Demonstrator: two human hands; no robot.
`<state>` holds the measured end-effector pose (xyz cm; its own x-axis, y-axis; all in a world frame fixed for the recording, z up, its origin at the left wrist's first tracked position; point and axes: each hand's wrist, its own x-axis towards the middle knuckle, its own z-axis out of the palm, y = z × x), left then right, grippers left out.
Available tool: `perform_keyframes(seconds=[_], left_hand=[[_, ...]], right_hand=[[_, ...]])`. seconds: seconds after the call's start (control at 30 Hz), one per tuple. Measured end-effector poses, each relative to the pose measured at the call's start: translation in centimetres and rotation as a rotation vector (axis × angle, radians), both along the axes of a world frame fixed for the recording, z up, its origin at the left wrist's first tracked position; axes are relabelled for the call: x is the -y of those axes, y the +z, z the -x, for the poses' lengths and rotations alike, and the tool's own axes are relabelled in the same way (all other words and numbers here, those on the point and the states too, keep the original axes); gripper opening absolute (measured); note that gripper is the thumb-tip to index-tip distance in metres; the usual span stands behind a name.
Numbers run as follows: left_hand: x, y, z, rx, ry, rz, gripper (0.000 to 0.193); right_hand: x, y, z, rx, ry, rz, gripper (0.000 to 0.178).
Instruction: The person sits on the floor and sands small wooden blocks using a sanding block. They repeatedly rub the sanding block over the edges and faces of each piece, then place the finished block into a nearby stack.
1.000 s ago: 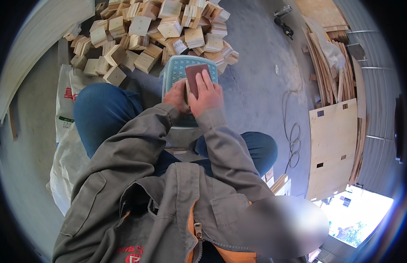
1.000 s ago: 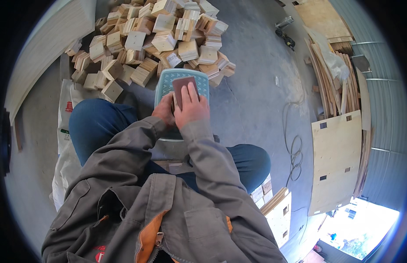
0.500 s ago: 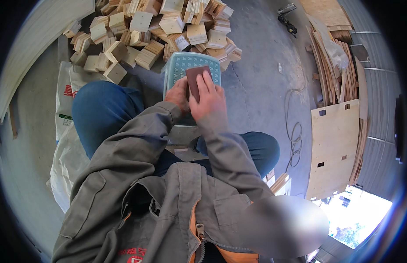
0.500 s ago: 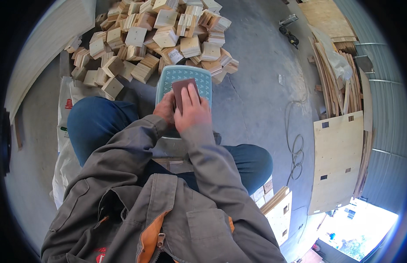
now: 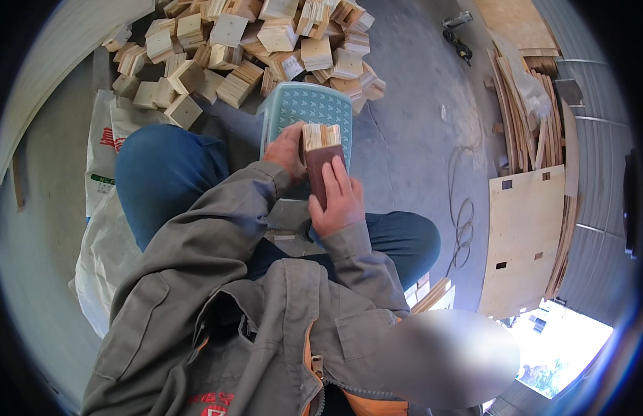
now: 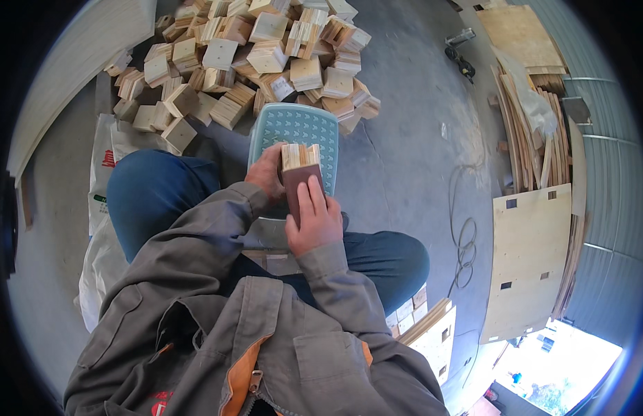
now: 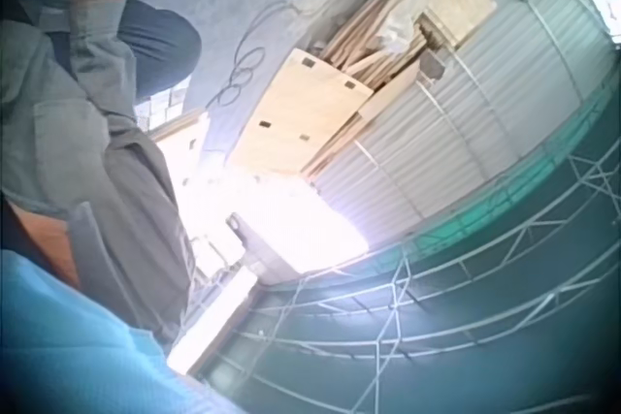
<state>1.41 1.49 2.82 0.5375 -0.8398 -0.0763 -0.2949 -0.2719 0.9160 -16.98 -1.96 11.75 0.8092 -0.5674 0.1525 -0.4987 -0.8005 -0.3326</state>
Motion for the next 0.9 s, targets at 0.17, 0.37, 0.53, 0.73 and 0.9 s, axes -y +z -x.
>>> perform_keyframes(seconds=[0.17, 0.37, 0.53, 0.73, 0.9], left_hand=[[0.4, -0.8, 0.3, 0.051, 0.003, 0.006, 0.09], [0.8, -0.7, -0.4, 0.016, -0.055, -0.048, 0.107], [0.7, -0.1, -0.5, 0.001, -0.076, -0.071, 0.108], [0.6, -1.3, 0.1, 0.054, -0.02, 0.003, 0.091], [0.5, -0.2, 0.2, -0.015, -0.02, -0.025, 0.086]], right_hand=[[0.4, 0.1, -0.6, 0.015, -0.026, 0.025, 0.072], [6.5, -0.1, -9.2, -0.031, -0.162, -0.003, 0.069], [7.2, -0.5, -10.0, -0.075, -0.167, -0.004, 0.069], [1.4, -0.3, -1.6, 0.054, 0.019, 0.017, 0.072], [0.3, -0.2, 0.6, 0.046, 0.012, 0.009, 0.072]])
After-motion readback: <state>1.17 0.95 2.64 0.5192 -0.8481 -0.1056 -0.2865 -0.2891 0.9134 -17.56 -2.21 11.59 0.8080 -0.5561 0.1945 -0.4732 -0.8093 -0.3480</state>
